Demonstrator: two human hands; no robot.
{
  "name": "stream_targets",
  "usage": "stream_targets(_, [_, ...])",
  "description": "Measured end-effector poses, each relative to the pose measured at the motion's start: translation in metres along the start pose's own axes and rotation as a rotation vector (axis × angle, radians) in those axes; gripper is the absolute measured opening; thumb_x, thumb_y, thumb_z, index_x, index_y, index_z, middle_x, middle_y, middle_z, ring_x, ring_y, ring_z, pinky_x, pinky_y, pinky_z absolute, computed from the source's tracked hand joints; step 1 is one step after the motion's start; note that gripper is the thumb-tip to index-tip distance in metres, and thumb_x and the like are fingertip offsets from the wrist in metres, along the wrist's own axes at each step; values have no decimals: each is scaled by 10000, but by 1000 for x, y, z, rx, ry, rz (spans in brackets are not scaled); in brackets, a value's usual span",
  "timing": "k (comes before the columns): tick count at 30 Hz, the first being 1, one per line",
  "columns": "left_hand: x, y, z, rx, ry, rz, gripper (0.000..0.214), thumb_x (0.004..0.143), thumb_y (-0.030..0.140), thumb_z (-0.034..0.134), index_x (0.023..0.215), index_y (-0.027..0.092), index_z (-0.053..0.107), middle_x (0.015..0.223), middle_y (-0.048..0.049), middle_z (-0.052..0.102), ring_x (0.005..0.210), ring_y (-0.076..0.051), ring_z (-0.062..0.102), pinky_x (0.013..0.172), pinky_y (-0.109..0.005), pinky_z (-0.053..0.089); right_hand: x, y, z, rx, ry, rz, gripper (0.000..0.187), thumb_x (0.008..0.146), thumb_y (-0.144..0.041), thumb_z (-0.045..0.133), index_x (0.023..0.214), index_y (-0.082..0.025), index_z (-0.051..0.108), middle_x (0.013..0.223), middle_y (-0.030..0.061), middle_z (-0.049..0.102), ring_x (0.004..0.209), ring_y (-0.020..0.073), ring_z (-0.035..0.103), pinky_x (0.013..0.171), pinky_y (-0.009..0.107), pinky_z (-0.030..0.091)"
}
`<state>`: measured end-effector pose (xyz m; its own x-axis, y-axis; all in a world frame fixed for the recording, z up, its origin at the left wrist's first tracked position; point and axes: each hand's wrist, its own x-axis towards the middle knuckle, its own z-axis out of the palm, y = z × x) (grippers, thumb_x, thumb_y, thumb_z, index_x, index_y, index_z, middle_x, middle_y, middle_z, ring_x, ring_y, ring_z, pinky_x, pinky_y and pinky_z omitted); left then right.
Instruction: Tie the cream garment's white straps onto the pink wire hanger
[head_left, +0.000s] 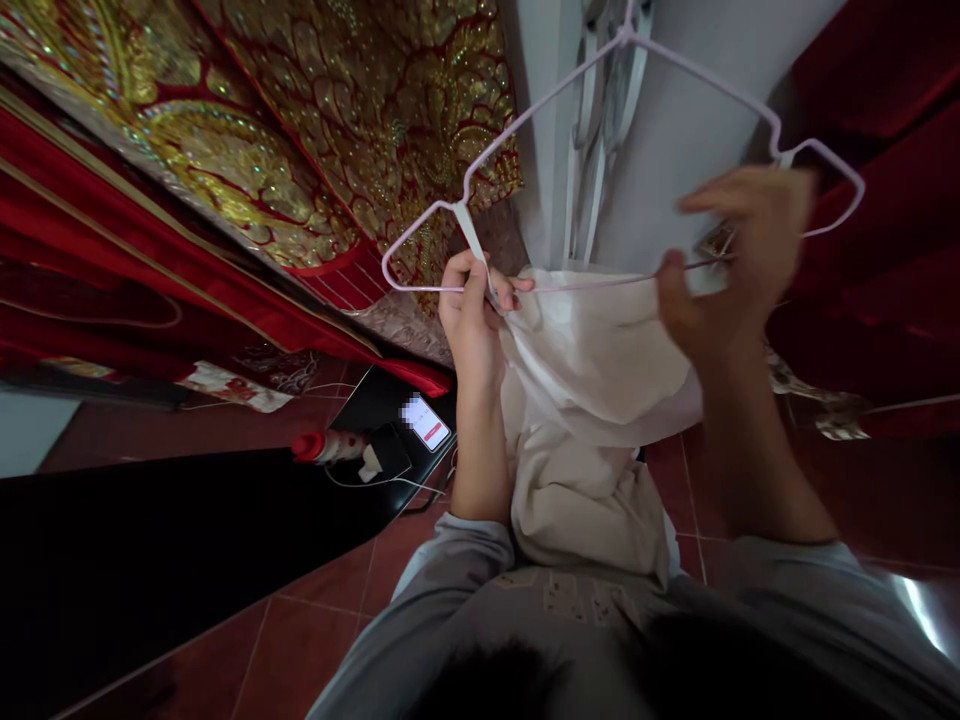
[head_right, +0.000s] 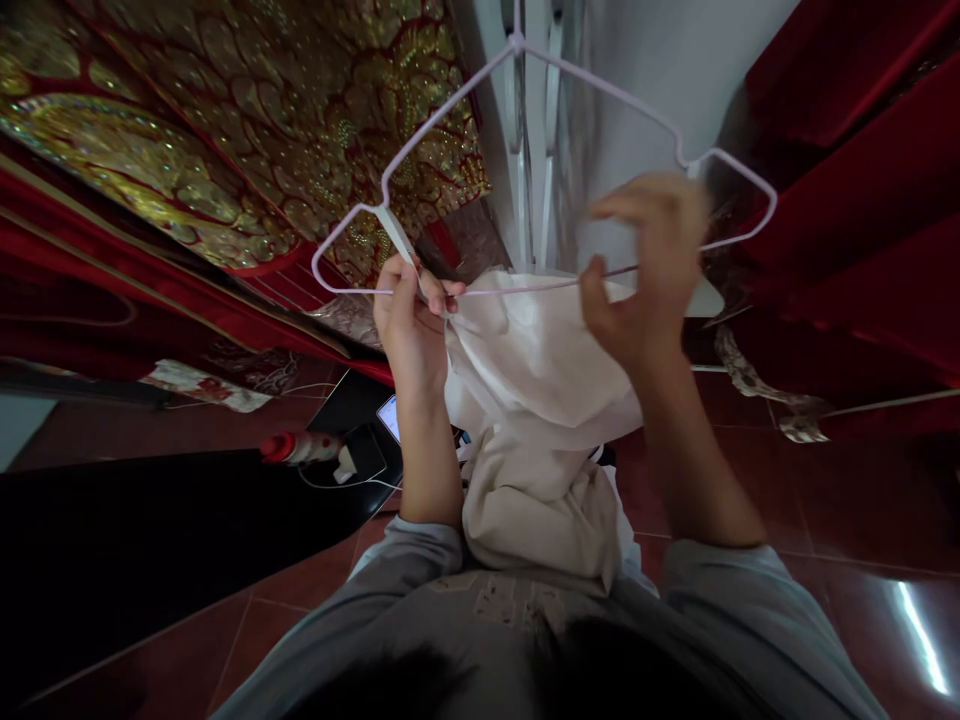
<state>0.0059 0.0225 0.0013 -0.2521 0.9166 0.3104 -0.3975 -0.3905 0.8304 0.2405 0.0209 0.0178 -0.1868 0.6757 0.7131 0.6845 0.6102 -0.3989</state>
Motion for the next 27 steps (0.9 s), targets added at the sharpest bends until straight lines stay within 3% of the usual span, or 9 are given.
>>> stream_targets(2, [0, 0, -1, 10, 5, -11, 236, 1005, 467, 657, 940, 268, 548, 576, 61, 498, 645, -168, 665, 769, -306, 556, -7, -11, 15, 15, -62, -69, 272, 925, -234, 607, 1180, -323, 641, 1145, 80, 718, 1147, 333, 643, 1053, 567, 442])
stream_targets(5, [-2, -2, -6, -14, -53, -29, 240, 978, 457, 699, 947, 267, 556, 643, 44, 593, 723, -181, 715, 822, -326, 569, -14, -19, 32, -35, -192, -51, 200, 921, -265, 622, 1107, -321, 667, 948, 26, 726, 925, 278, 661, 947, 519, 470])
stream_targets(11, [-12, -5, -19, 86, -133, -22, 284, 967, 507, 719, 1064, 255, 635, 992, -50, 800, 1056, -228, 764, 953, -372, 570, -19, -20, 41, -140, -88, 5, 169, 943, -297, 607, 1099, -309, 671, 900, 28, 699, 875, 251, 628, 927, 488, 460])
stream_targets(16, [-18, 25, -37, 293, -409, -21, 277, 1012, 466, 681, 1143, 230, 742, 1149, -105, 813, 1219, -260, 728, 1158, -444, 483, -19, -21, 39, -142, -31, 26, 140, 970, -290, 566, 1035, -309, 689, 857, 26, 696, 847, 246, 620, 942, 497, 443])
stream_targets(20, [-26, 52, -45, 417, -528, -64, 286, 1047, 404, 635, 1266, 246, 731, 1246, -112, 788, 1252, -256, 711, 1166, -445, 479, -21, -18, 38, -111, -35, 38, 167, 978, -307, 552, 1052, -313, 702, 862, 25, 697, 856, 245, 620, 969, 502, 424])
stream_targets(23, [-31, 62, -42, 418, -514, -56, 278, 1027, 389, 666, 1259, 255, 739, 1181, -100, 791, 1154, -247, 736, 1102, -422, 527, -21, -19, 41, -97, -33, 35, 170, 969, -295, 555, 1056, -299, 701, 864, 20, 699, 852, 239, 624, 973, 496, 418])
stream_targets(27, [-25, 63, -37, 256, -283, 30, 291, 992, 496, 683, 1096, 244, 782, 960, -82, 775, 1006, -253, 758, 1007, -413, 591, -21, -26, 48, -121, -23, 22, 198, 961, -280, 558, 1091, -304, 706, 888, 23, 714, 858, 239, 624, 951, 483, 441])
